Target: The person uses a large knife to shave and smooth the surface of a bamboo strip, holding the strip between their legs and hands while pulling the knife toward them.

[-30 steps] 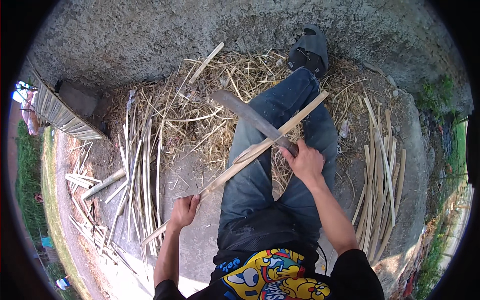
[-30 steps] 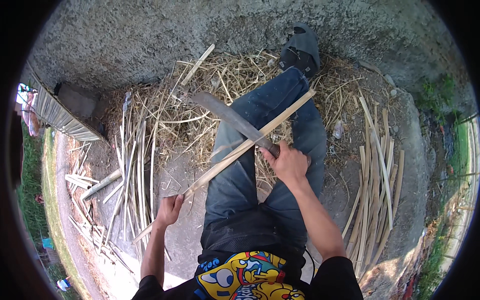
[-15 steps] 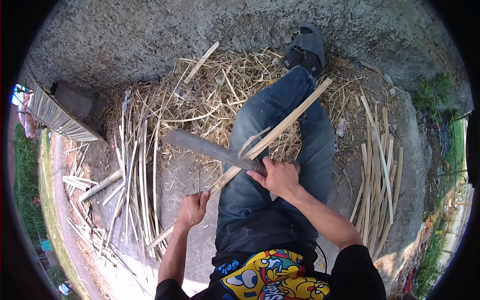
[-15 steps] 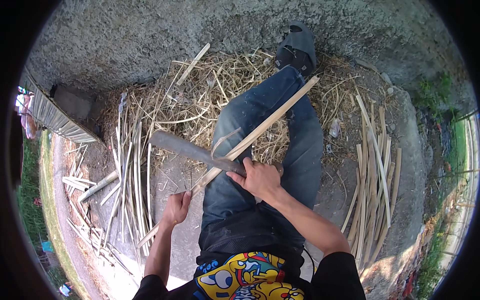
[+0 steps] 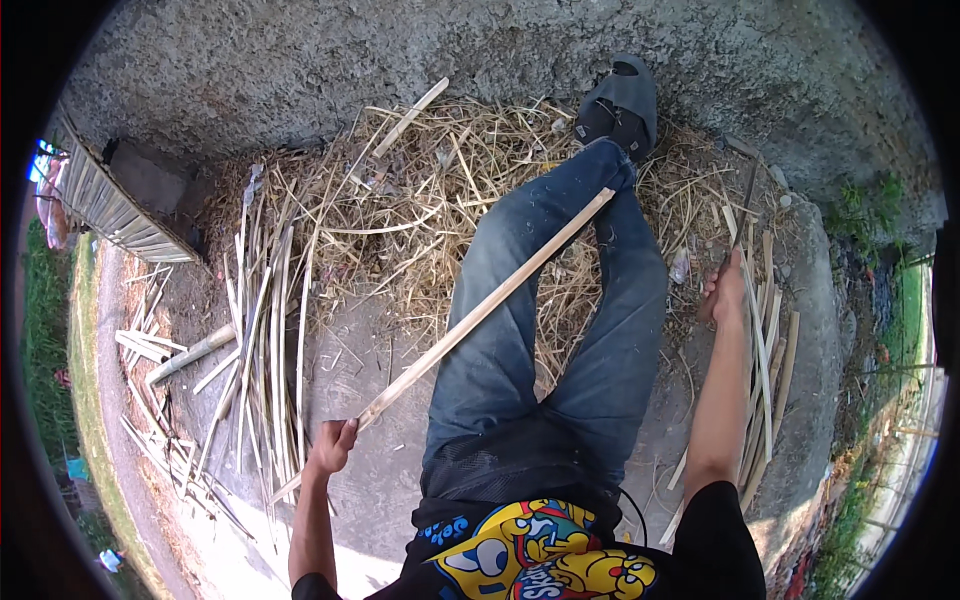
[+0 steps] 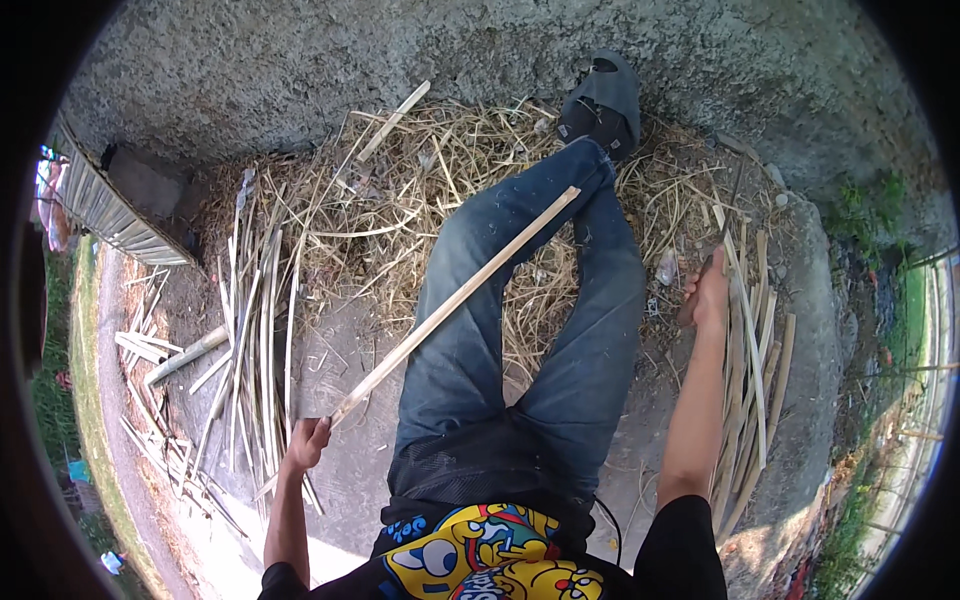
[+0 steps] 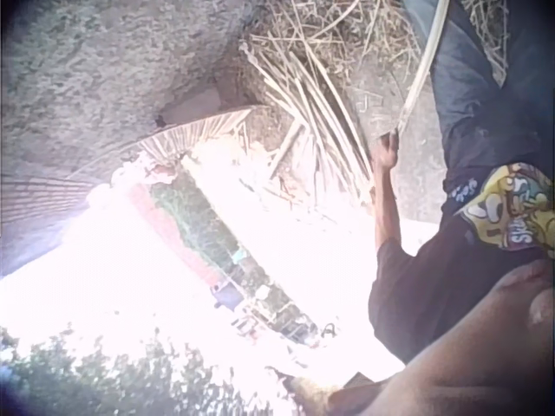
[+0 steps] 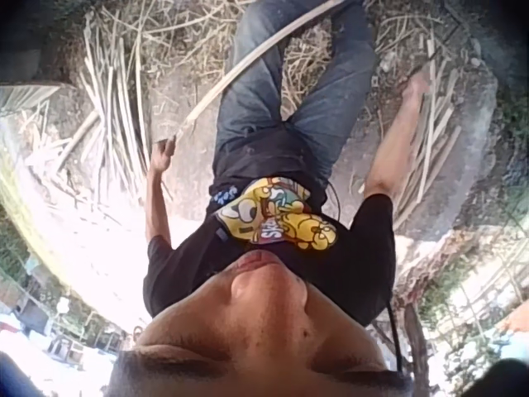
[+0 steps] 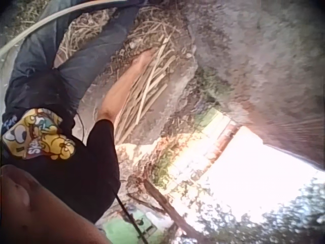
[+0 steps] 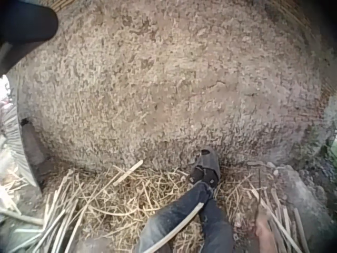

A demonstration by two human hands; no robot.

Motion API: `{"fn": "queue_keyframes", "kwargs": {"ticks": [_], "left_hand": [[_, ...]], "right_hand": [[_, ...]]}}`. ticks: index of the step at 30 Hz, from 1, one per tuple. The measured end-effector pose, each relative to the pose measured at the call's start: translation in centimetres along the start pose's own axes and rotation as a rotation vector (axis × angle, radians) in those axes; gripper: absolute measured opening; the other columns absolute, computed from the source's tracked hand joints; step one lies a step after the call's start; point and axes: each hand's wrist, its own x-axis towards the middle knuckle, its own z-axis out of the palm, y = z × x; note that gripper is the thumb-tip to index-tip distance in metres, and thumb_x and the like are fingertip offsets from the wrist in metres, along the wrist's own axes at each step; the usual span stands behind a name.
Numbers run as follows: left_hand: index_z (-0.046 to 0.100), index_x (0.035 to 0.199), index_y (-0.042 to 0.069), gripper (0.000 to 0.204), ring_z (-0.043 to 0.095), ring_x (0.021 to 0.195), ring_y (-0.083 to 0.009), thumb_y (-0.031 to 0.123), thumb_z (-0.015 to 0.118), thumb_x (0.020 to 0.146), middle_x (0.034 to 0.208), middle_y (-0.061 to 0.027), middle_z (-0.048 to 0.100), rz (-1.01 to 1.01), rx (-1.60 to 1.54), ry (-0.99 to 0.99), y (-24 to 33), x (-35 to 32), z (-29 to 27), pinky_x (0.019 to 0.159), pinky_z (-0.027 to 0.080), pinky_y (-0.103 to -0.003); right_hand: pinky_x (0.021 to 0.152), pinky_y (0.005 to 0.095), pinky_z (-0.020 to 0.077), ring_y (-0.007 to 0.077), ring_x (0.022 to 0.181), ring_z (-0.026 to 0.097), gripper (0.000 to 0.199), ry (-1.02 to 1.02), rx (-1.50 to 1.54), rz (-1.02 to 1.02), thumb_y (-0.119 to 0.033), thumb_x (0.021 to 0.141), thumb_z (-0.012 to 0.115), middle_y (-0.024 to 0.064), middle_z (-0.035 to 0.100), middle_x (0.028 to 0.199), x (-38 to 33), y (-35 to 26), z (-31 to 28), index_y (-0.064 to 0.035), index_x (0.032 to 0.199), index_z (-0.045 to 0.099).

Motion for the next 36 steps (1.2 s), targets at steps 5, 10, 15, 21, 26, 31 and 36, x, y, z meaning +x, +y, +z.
{"fn": "queue_keyframes", "kwargs": {"ticks": [5,10,15,21,26,31,36], "left_hand": [[0.048,0.059,0.007,0.061,0.037,0.052,-0.0116,0.044,0.048,0.107,0.053,0.0007,0.043,-0.129,-0.174,-0.194,0.2,2.8,0.3,0.051,0.031,-0.034],[0.04,0.06,0.013,0.057,0.027,0.051,-0.0097,0.044,0.049,0.108,0.055,0.0042,0.033,-0.245,-0.459,-0.344,1.9,4.3,-0.3,0.049,0.024,-0.031],[0.043,0.066,0.013,0.051,0.024,0.051,-0.0089,0.039,0.049,0.109,0.058,0.0051,0.03,-0.314,-0.578,-0.418,5.4,5.1,0.2,0.049,0.022,-0.03],[0.043,0.064,0.013,0.052,0.028,0.051,-0.009,0.039,0.048,0.109,0.057,0.0052,0.033,-0.263,-0.472,-0.326,9.3,6.5,1.4,0.049,0.024,-0.03],[0.049,0.062,0.009,0.057,0.036,0.052,-0.0115,0.042,0.048,0.108,0.056,0.002,0.041,-0.199,-0.234,-0.234,13.7,6.5,4.0,0.051,0.03,-0.033],[0.048,0.06,0.008,0.06,0.035,0.052,-0.0107,0.044,0.047,0.108,0.055,0.0021,0.042,-0.068,-0.064,-0.094,13.7,5.4,4.7,0.051,0.03,-0.033],[0.052,0.062,0.001,0.057,0.039,0.051,-0.0171,0.037,0.049,0.106,0.052,-0.0056,0.043,-0.137,-0.004,-0.074,7.4,0.6,0.8,0.053,0.035,-0.04]], "right_hand": [[0.047,0.029,0.0354,0.0112,0.047,0.041,0.059,-0.029,0.493,0.133,-0.072,0.099,0.044,-0.0035,0.044,0.063,-5.7,-0.4,1.6,-0.0138,0.085,0.045],[0.047,0.0272,0.0356,0.0093,0.046,0.04,0.06,-0.244,0.575,0.239,-0.072,0.098,0.045,-0.0045,0.044,0.063,-10.7,-0.7,3.3,-0.0142,0.083,0.046],[0.048,0.0292,0.0417,0.0101,0.047,0.048,0.061,-0.251,0.2,0.091,-0.068,0.098,0.052,-0.0024,0.05,0.06,-15.3,-0.7,7.4,-0.0105,0.079,0.054],[0.066,0.0542,0.0521,0.0465,0.071,0.067,0.059,-0.25,-0.82,-0.701,-0.055,0.099,0.057,0.0224,0.064,0.063,-20.8,-0.8,12.9,0.0014,0.083,0.062],[0.062,0.055,0.0555,0.044,0.066,0.069,0.064,-0.567,-1.01,-0.885,-0.064,0.097,0.053,0.0206,0.066,0.064,-28.3,1.1,15.5,-0.0018,0.09,0.062],[0.056,0.0529,0.055,0.0395,0.06,0.07,0.061,-0.486,-1.051,-1.07,-0.065,0.094,0.057,0.0193,0.067,0.064,-28.2,1.9,16.3,-0.0046,0.089,0.061],[0.069,0.0539,0.053,0.0487,0.079,0.069,0.071,-0.009,-0.878,-0.662,-0.063,0.1,0.049,0.0268,0.07,0.077,-11.0,-3.3,11.3,0.0036,0.082,0.066]]}}
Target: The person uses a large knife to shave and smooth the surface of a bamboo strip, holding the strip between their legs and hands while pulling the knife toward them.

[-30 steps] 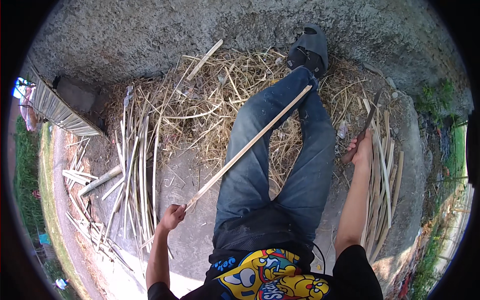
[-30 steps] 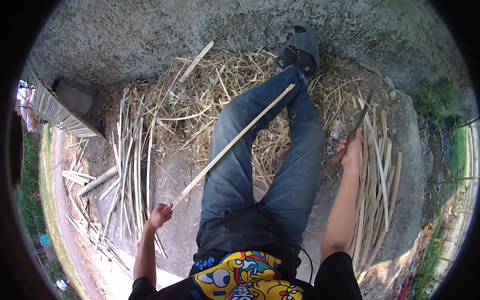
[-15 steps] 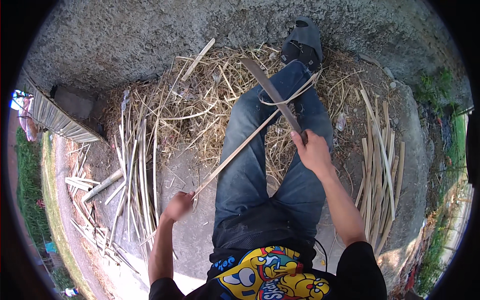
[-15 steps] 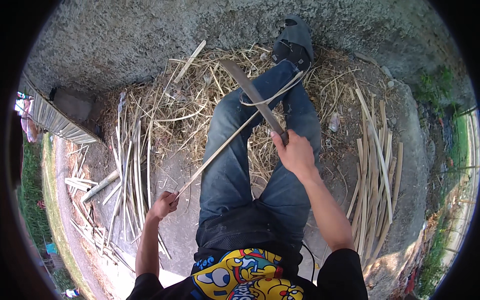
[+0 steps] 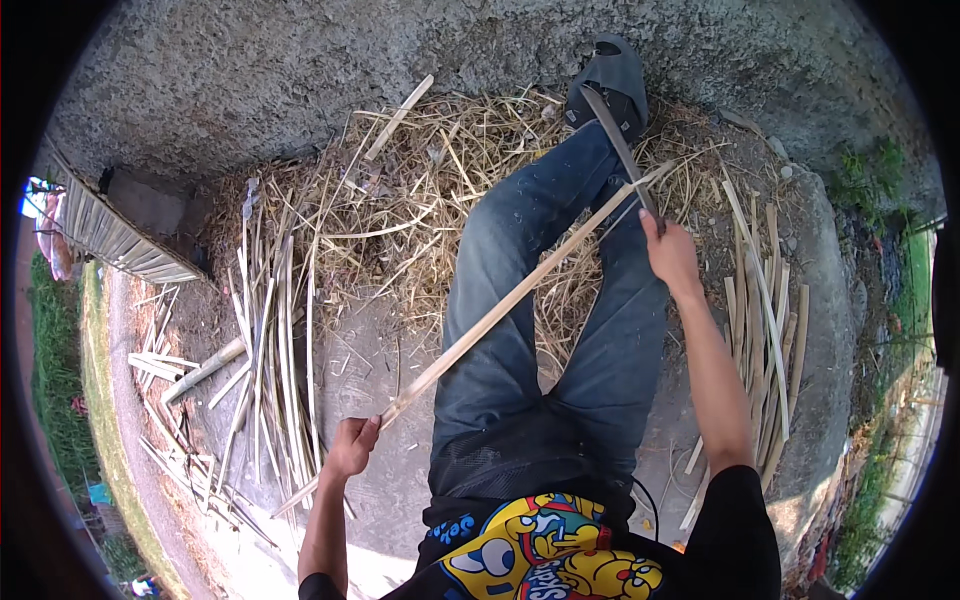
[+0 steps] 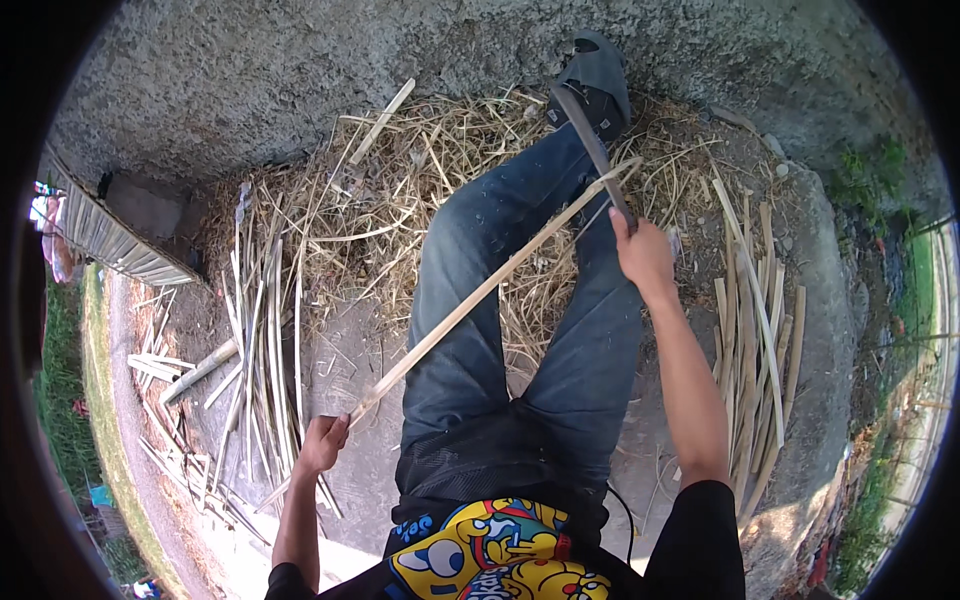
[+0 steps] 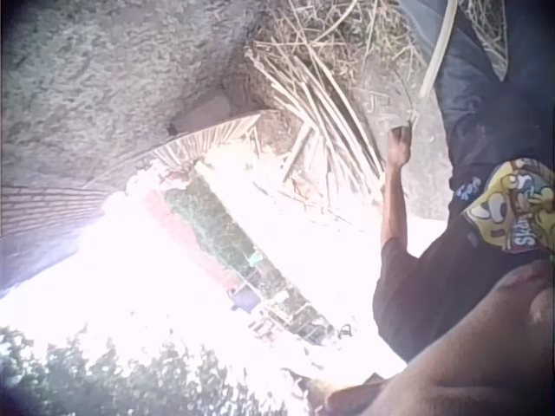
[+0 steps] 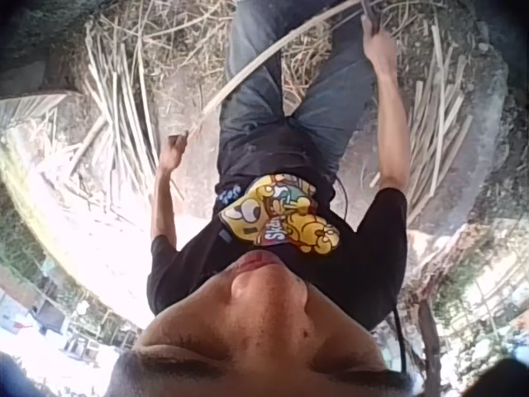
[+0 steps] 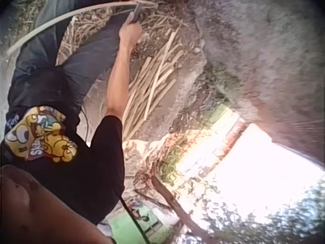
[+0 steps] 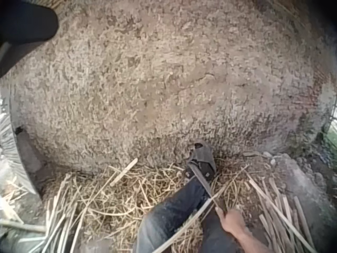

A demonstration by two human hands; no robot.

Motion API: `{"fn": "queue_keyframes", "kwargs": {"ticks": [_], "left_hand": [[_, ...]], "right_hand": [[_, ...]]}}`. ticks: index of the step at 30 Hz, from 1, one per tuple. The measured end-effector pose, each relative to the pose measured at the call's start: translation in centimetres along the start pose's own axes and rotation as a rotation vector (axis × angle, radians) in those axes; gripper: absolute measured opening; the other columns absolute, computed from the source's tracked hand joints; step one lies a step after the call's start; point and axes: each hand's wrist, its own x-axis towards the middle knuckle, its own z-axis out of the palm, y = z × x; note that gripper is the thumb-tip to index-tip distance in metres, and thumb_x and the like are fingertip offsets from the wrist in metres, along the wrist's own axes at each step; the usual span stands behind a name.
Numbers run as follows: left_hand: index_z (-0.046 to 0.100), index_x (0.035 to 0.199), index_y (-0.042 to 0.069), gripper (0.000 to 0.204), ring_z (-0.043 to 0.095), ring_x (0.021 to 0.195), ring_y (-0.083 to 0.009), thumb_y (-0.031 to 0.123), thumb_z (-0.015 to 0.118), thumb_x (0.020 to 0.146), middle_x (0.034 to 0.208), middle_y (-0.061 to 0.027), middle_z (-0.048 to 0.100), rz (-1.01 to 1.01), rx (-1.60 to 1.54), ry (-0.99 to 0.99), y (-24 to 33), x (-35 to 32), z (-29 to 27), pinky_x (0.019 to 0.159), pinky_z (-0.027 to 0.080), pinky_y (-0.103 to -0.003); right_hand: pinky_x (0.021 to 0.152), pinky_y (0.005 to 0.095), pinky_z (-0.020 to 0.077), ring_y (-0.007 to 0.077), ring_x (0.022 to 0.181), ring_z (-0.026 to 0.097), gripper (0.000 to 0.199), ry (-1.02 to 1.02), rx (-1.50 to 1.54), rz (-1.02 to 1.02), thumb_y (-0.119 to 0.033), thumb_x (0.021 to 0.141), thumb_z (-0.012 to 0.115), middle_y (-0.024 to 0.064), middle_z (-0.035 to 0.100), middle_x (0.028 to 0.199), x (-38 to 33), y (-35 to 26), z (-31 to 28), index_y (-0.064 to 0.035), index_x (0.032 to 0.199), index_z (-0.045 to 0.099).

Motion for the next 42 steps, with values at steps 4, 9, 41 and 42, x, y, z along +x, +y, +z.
{"fn": "queue_keyframes", "kwargs": {"ticks": [4,9,41,42], "left_hand": [[0.054,0.066,0.0,0.053,0.042,0.049,-0.0355,0.035,0.048,0.107,0.054,-0.0188,0.047,0.169,0.21,0.195,-2.6,-1.2,0.0,0.053,0.037,-0.046],[0.052,0.073,0.001,0.045,0.056,0.062,-0.0495,0.032,0.048,0.106,0.062,-0.0259,0.054,0.207,0.323,0.312,-1.4,-0.2,1.8,0.056,0.04,-0.053],[0.058,0.078,0.004,0.038,0.065,0.065,-0.0459,0.032,0.054,0.104,0.066,-0.0226,0.064,0.355,0.383,0.435,12.6,3.1,7.1,0.06,0.049,-0.056],[0.058,0.078,0.004,0.04,0.064,0.065,-0.0471,0.034,0.053,0.105,0.066,-0.0239,0.063,0.367,0.382,0.442,13.0,3.0,7.4,0.061,0.049,-0.057]], "right_hand": [[0.043,0.0298,0.0358,0.0109,0.043,0.042,0.06,-0.059,0.769,0.587,-0.067,0.098,0.053,-0.0029,0.044,0.058,5.7,7.5,-1.9,-0.0126,0.073,0.049],[0.049,0.0261,0.0373,0.0092,0.048,0.041,0.055,-0.148,1.697,0.596,-0.063,0.1,0.05,-0.0034,0.041,0.063,4.1,10.2,-3.5,-0.0116,0.08,0.046],[0.054,0.0445,0.0529,0.0305,0.053,0.064,0.06,-0.495,0.497,-0.238,-0.061,0.102,0.05,0.0127,0.062,0.061,-19.0,-9.3,0.9,-0.0021,0.09,0.06],[0.056,0.0463,0.0546,0.0356,0.058,0.068,0.061,-0.463,0.221,-0.417,-0.06,0.101,0.052,0.0161,0.064,0.062,-19.3,-9.5,1.8,-0.0009,0.093,0.062]]}}
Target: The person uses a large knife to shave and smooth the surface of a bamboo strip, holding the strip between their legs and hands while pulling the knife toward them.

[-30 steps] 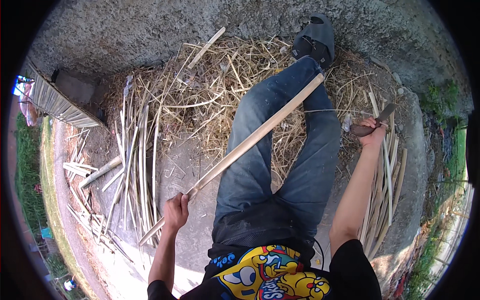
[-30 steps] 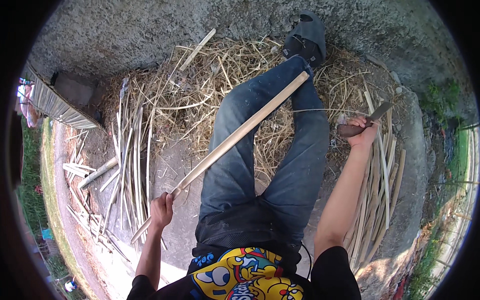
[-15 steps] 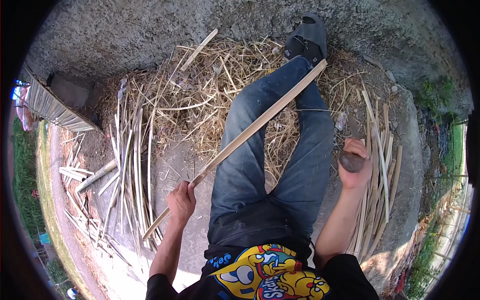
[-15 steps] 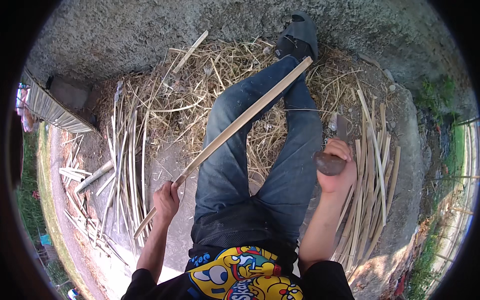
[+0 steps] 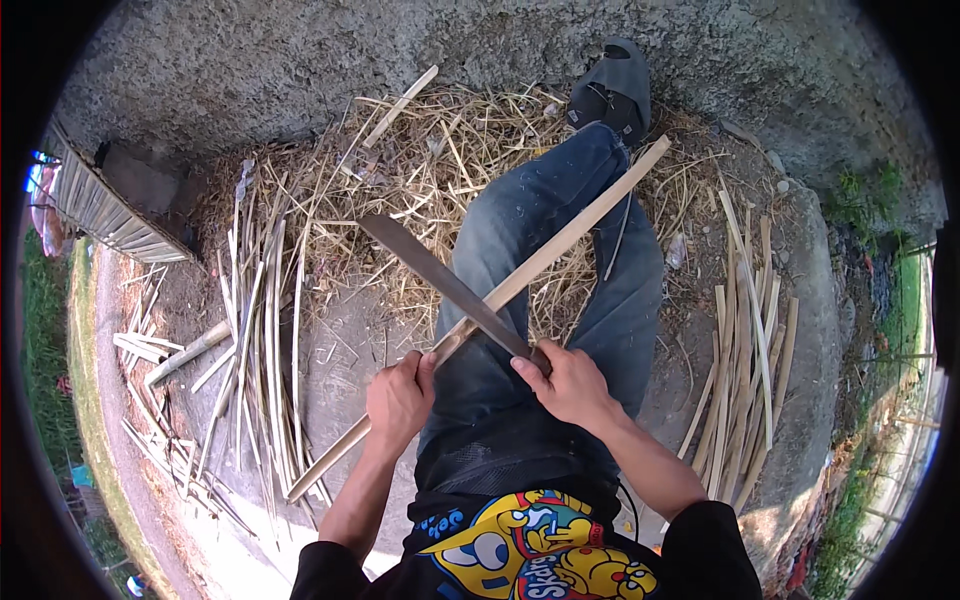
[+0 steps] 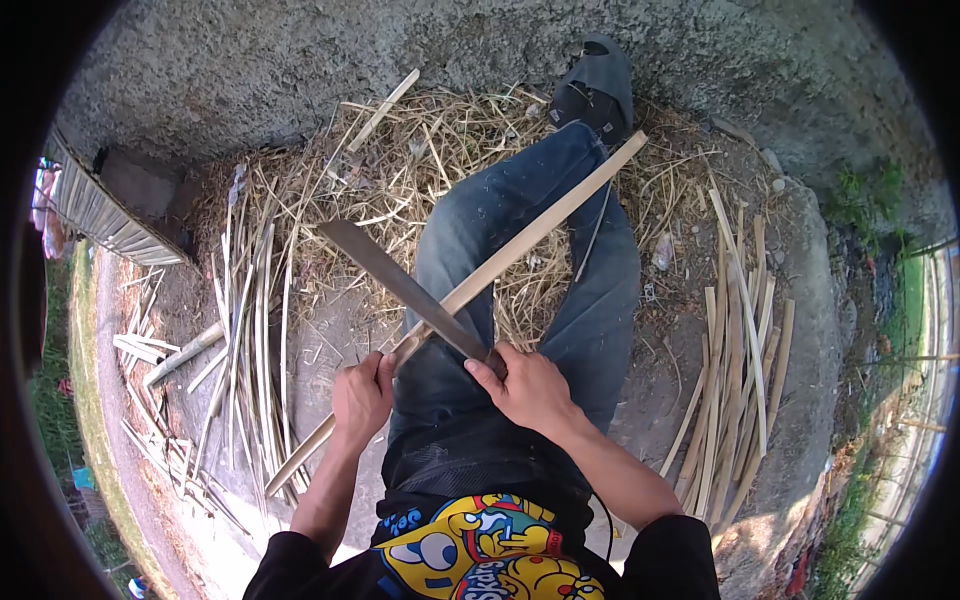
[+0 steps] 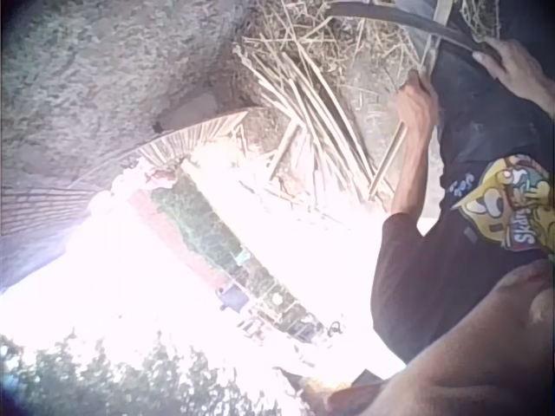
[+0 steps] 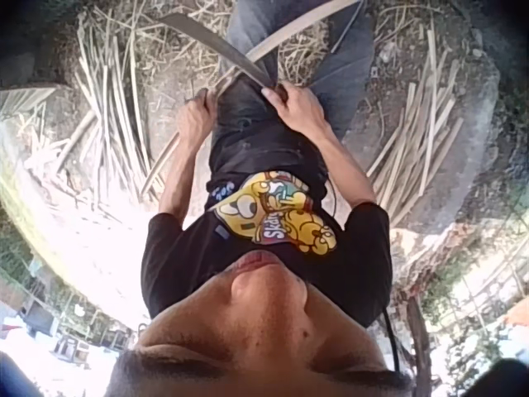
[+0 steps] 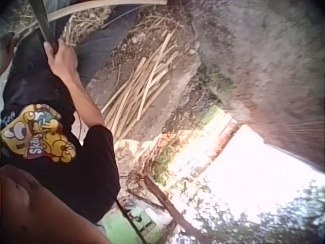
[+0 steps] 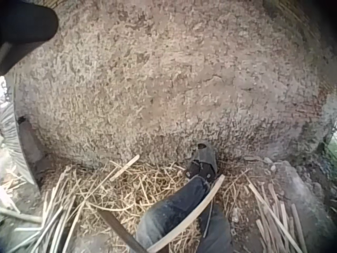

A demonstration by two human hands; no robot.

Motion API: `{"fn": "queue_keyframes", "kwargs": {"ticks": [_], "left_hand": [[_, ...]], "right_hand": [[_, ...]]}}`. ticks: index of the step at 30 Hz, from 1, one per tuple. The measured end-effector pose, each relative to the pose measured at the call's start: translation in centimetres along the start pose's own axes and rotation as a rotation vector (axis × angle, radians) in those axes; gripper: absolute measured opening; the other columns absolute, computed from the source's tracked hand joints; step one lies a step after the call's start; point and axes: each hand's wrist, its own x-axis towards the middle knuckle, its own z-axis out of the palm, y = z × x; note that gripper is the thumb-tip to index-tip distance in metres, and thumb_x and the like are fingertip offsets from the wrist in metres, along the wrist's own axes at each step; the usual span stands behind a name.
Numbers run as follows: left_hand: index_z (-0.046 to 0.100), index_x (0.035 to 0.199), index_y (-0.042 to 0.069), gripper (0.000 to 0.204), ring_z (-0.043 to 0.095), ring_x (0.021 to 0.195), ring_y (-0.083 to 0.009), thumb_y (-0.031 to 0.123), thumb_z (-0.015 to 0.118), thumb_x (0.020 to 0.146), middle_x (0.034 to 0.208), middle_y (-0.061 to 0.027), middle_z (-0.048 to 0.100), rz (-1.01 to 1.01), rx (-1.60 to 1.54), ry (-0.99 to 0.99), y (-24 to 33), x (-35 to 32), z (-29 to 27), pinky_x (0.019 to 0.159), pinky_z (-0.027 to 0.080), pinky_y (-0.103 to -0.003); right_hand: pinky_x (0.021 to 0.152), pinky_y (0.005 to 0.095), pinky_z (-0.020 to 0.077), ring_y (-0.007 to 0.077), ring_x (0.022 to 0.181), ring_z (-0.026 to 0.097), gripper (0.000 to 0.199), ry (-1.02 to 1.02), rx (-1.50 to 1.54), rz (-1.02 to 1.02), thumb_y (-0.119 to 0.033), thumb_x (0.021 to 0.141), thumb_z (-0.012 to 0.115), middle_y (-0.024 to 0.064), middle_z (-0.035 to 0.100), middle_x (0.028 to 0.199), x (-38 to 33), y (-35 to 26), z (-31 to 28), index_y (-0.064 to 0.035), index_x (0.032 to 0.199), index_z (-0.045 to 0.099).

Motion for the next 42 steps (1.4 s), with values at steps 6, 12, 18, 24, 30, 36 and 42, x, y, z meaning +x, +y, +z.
{"fn": "queue_keyframes", "kwargs": {"ticks": [6,12,18,24,30,36,42], "left_hand": [[0.058,0.078,0.004,0.039,0.063,0.062,-0.0472,0.032,0.055,0.104,0.063,-0.0234,0.062,-0.057,-0.004,0.018,-0.8,-0.2,0.4,0.057,0.048,-0.055],[0.057,0.074,0.004,0.038,0.061,0.058,-0.0464,0.029,0.056,0.103,0.059,-0.0233,0.058,-0.096,0.039,-0.055,-7.5,-4.5,-3.2,0.054,0.046,-0.054],[0.056,0.077,0.007,0.034,0.061,0.056,-0.0436,0.028,0.057,0.103,0.059,-0.0205,0.058,-0.043,0.065,-0.041,-9.4,-7.0,-0.7,0.053,0.047,-0.052],[0.056,0.078,0.007,0.034,0.063,0.058,-0.0422,0.029,0.057,0.103,0.065,-0.018,0.063,-0.031,0.088,0.111,-5.7,-2.7,-0.7,0.052,0.048,-0.052],[0.058,0.076,0.006,0.033,0.062,0.057,-0.0435,0.028,0.059,0.102,0.06,-0.02,0.06,-0.029,0.067,0.152,-0.6,-0.3,-0.9,0.054,0.046,-0.052],[0.057,0.079,0.006,0.036,0.063,0.058,-0.043,0.032,0.057,0.103,0.064,-0.0181,0.063,0.026,0.041,0.11,-1.5,-0.5,-1.3,0.053,0.048,-0.052],[0.05,0.075,0.009,0.029,0.055,0.047,-0.037,0.018,0.052,0.103,0.055,-0.0136,0.052,0.036,0.219,0.198,-12.1,-7.8,-7.2,0.045,0.041,-0.046]], "right_hand": [[0.048,0.0472,0.0536,0.0356,0.057,0.069,0.058,0.165,-0.334,-0.192,-0.066,0.094,0.056,0.0161,0.065,0.06,3.1,1.2,3.3,-0.0084,0.087,0.06],[0.059,0.0502,0.0531,0.0412,0.061,0.067,0.057,0.438,-0.236,0.264,-0.056,0.101,0.055,0.0198,0.063,0.061,10.9,7.7,-5.0,-0.0004,0.088,0.063],[0.057,0.0482,0.0471,0.042,0.059,0.062,0.061,0.517,-0.132,0.11,-0.051,0.104,0.053,0.0211,0.061,0.062,13.7,11.9,-10.3,0.0054,0.081,0.064],[0.059,0.0509,0.0524,0.0446,0.065,0.067,0.06,0.178,-0.069,0.034,-0.056,0.101,0.053,0.021,0.064,0.062,8.6,2.9,-4.2,0.0012,0.087,0.061],[0.05,0.0502,0.0535,0.0387,0.058,0.068,0.055,-0.109,-0.297,-0.163,-0.063,0.095,0.059,0.0144,0.065,0.061,4.1,-2.4,-0.8,-0.0088,0.087,0.055],[0.051,0.0493,0.0536,0.0384,0.058,0.068,0.056,0.178,-0.439,-0.293,-0.065,0.091,0.062,0.0151,0.066,0.064,6.1,3.0,-2.2,-0.009,0.089,0.057],[0.07,0.0524,0.051,0.0501,0.077,0.066,0.068,0.626,-0.264,0.41,-0.055,0.103,0.05,0.0311,0.065,0.072,12.2,16.6,-15.5,0.0075,0.081,0.066]]}}
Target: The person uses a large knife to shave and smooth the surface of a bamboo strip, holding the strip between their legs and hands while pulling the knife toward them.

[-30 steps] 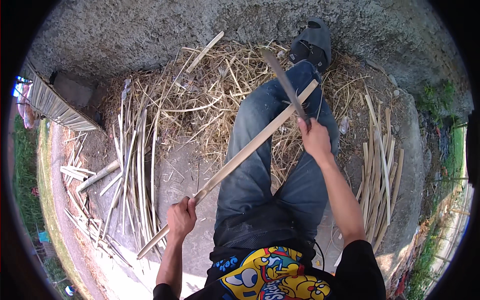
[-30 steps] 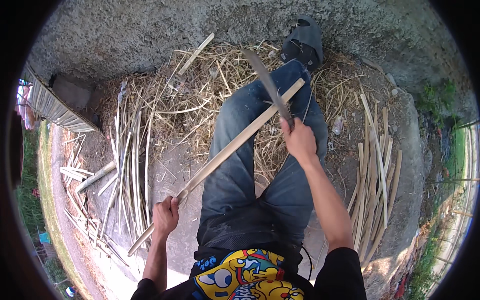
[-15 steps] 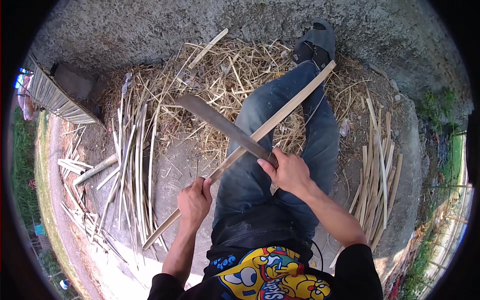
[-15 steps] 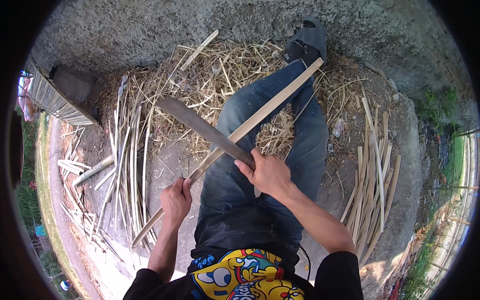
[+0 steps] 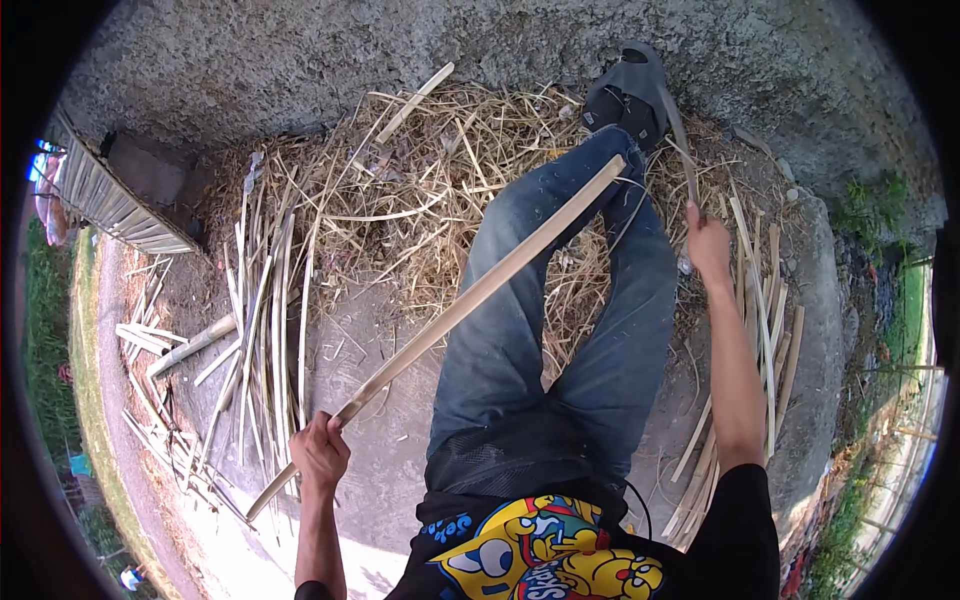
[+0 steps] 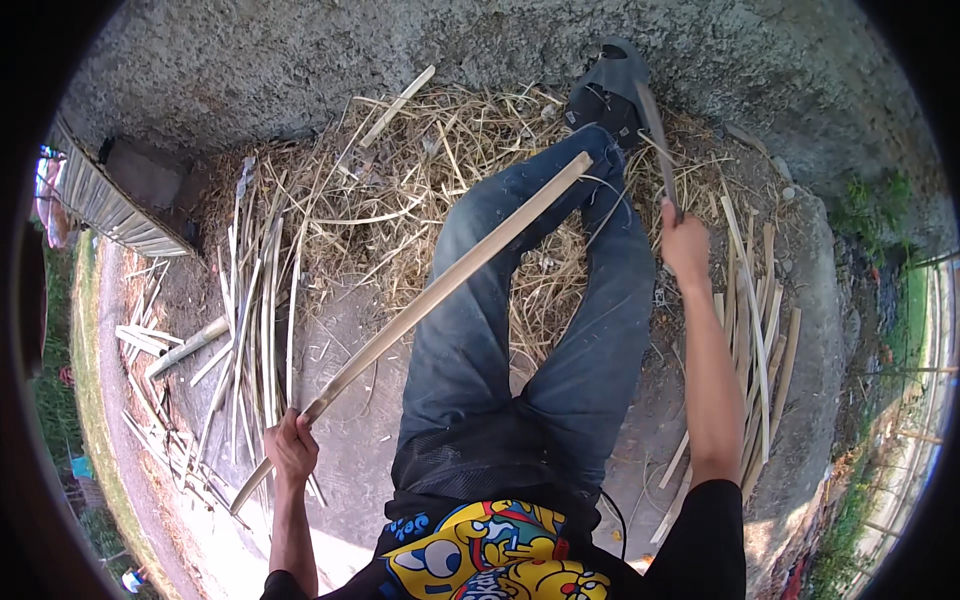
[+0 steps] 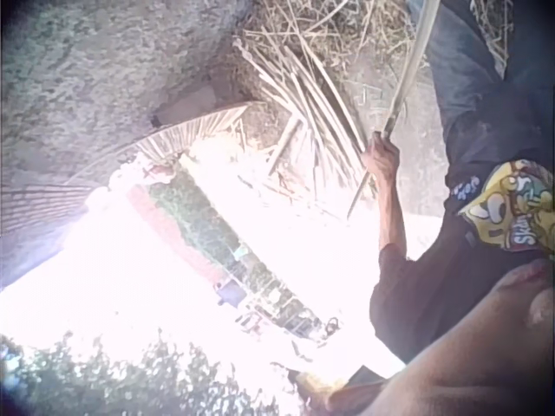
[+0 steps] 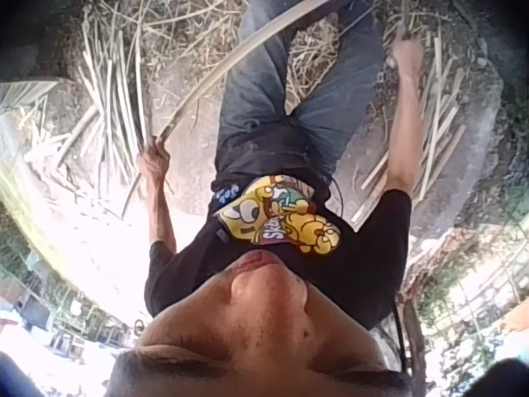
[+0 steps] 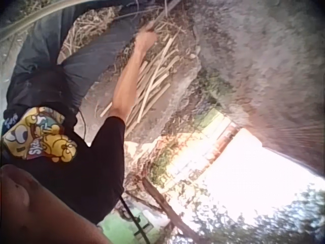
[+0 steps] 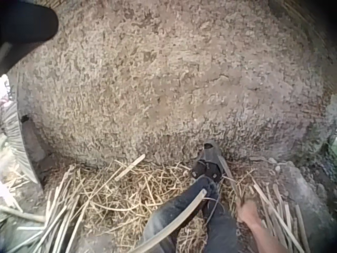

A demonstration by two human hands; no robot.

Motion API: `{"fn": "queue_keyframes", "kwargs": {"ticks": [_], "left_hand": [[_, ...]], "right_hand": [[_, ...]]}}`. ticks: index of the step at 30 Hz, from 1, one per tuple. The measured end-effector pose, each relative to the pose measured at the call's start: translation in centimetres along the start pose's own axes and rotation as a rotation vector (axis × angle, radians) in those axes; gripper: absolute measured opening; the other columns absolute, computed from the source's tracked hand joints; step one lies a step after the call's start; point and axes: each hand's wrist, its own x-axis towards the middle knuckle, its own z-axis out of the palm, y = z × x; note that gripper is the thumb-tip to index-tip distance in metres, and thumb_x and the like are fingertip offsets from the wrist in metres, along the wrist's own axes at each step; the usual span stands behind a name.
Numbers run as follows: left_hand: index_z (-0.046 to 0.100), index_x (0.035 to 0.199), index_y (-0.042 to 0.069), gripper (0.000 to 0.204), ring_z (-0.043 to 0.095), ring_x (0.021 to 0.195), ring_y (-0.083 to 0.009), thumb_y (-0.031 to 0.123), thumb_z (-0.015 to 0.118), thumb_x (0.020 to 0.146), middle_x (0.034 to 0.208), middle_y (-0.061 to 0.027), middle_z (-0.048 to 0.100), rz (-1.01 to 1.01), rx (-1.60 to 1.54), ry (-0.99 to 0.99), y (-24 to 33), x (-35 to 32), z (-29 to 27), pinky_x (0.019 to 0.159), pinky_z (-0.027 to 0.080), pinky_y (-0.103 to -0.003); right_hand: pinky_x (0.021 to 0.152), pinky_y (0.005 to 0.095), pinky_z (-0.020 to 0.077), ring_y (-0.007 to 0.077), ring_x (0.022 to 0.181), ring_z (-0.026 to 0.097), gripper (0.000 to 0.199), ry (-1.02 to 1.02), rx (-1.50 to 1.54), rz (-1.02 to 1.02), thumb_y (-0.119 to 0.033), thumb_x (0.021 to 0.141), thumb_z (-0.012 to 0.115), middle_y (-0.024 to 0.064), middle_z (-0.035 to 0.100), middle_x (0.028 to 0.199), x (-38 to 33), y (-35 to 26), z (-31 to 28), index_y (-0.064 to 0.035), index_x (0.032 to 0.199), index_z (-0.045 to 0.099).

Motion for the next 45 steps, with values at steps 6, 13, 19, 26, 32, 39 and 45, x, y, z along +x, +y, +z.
{"fn": "queue_keyframes", "kwargs": {"ticks": [6,13,19,26,32,39,45], "left_hand": [[0.051,0.075,0.009,0.028,0.055,0.049,-0.0386,0.017,0.054,0.102,0.056,-0.0136,0.052,-0.081,0.135,0.049,-4.3,-4.9,1.4,0.046,0.042,-0.047],[0.057,0.08,0.01,0.022,0.06,0.053,-0.0354,0.02,0.06,0.099,0.065,-0.0117,0.061,0.042,0.014,0.097,2.7,3.2,6.2,0.048,0.046,-0.047],[0.058,0.08,0.011,0.025,0.064,0.057,-0.0351,0.026,0.062,0.1,0.066,-0.0109,0.063,0.07,0.067,0.074,8.1,6.7,7.5,0.049,0.048,-0.047],[0.059,0.081,0.011,0.026,0.065,0.058,-0.0356,0.028,0.062,0.1,0.069,-0.0104,0.066,0.004,0.025,0.036,8.0,5.0,7.7,0.051,0.049,-0.048],[0.057,0.079,0.011,0.023,0.062,0.055,-0.0345,0.023,0.062,0.097,0.065,-0.0108,0.061,0.011,0.09,0.058,2.2,0.1,7.6,0.052,0.048,-0.045],[0.055,0.077,0.007,0.022,0.058,0.054,-0.0344,0.014,0.059,0.098,0.063,-0.0127,0.055,0.066,0.072,0.13,-5.7,-5.6,6.8,0.05,0.045,-0.045],[0.054,0.077,0.007,0.024,0.056,0.052,-0.0364,0.016,0.056,0.1,0.06,-0.0142,0.053,0.022,0.076,0.087,-5.2,-4.8,7.4,0.049,0.043,-0.047]], "right_hand": [[0.046,0.0333,0.0427,0.0191,0.045,0.052,0.062,0.012,0.607,0.407,-0.058,0.102,0.053,0.0061,0.053,0.057,3.0,8.2,-2.8,-0.0014,0.077,0.058],[0.043,0.0285,0.0394,0.0122,0.045,0.049,0.048,-0.321,0.703,0.081,-0.047,0.106,0.053,0.0028,0.052,0.058,-9.2,-3.4,-2.0,-0.0023,0.088,0.061],[0.059,0.0514,0.0534,0.0437,0.068,0.068,0.042,-0.507,0.272,-0.365,-0.048,0.1,0.061,0.0175,0.067,0.067,-17.9,-9.9,1.2,-0.0063,0.103,0.062],[0.05,0.051,0.0529,0.0358,0.061,0.07,0.045,-0.359,0.051,-0.637,-0.058,0.092,0.065,0.011,0.067,0.069,-19.6,-10.4,3.6,-0.0141,0.1,0.062],[0.058,0.0535,0.0516,0.0446,0.068,0.067,0.042,-0.166,0.065,-0.257,-0.05,0.1,0.059,0.0189,0.068,0.074,-9.6,-4.1,3.6,-0.0083,0.097,0.059],[0.065,0.0437,0.0499,0.0391,0.066,0.065,0.047,-0.015,0.164,0.013,-0.044,0.103,0.057,0.0214,0.065,0.07,-1.9,3.0,1.5,0.0021,0.098,0.066],[0.04,0.0311,0.0387,0.013,0.041,0.05,0.043,-0.066,0.69,0.169,-0.044,0.104,0.059,0.0032,0.056,0.061,-6.7,-1.4,1.7,-0.0029,0.095,0.066]]}}
